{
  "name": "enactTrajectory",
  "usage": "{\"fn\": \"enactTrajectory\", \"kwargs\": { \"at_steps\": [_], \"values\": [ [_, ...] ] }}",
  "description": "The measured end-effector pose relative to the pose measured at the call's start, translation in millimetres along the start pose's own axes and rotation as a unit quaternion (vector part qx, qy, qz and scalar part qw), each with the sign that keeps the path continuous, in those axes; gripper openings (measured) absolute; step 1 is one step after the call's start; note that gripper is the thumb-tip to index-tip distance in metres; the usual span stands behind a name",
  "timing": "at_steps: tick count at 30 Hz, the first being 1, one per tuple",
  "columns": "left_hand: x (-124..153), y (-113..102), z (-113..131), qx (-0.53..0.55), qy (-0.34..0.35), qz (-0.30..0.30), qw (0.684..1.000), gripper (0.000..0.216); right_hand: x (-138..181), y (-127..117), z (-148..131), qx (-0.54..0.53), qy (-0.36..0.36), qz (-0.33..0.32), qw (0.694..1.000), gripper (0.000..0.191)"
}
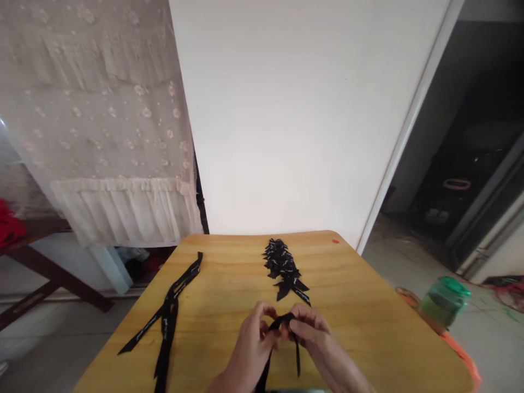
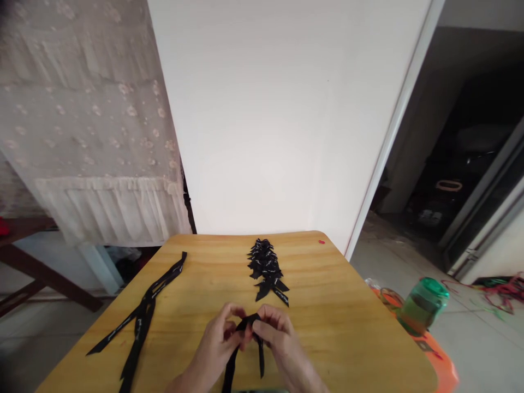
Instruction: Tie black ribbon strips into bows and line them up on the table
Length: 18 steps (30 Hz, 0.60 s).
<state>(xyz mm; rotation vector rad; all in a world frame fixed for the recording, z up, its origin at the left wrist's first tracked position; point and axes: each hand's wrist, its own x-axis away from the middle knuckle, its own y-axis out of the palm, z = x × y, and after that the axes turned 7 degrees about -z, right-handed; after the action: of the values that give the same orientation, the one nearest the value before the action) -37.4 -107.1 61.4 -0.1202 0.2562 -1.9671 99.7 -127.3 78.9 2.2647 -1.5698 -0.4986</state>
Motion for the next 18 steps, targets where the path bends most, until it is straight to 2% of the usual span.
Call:
{"fn": "enactTrajectory", "kwargs": {
  "at_steps": [2, 5, 7, 9, 11, 13, 15, 18],
  "values": [
    [-2, 3, -4, 0.015, -0.012, -0.046, 0.999, 0.013, 3, 2, -7, 0.023, -0.009, -0.036, 0.999, 0.011],
    [-2, 4, -7, 0.037, 0.01, -0.108, 0.993, 0.015, 9, 0, -19, 0.059, 0.0, -0.091, 0.994, 0.009],
    [1, 2, -8, 0.091, 0.013, -0.167, 0.982, 0.015, 13, -4, -27, 0.07, 0.015, -0.115, 0.991, 0.011],
    [6, -2, -9, 0.18, -0.015, -0.242, 0.953, 0.016, 16, -9, -34, 0.061, 0.007, -0.113, 0.992, 0.013],
    [10, -7, -13, 0.27, -0.042, -0.295, 0.916, 0.033, 17, -17, -38, 0.045, 0.004, -0.095, 0.994, 0.015],
    [11, -11, -17, 0.344, -0.046, -0.315, 0.883, 0.041, 17, -25, -40, 0.021, -0.003, -0.073, 0.997, 0.016],
    [11, -14, -21, 0.39, -0.05, -0.312, 0.865, 0.046, 18, -33, -38, -0.004, -0.008, -0.051, 0.999, 0.016],
    [8, -18, -22, 0.405, -0.072, -0.274, 0.869, 0.046, 20, -41, -36, -0.021, -0.009, -0.04, 0.999, 0.017]
  ]
}}
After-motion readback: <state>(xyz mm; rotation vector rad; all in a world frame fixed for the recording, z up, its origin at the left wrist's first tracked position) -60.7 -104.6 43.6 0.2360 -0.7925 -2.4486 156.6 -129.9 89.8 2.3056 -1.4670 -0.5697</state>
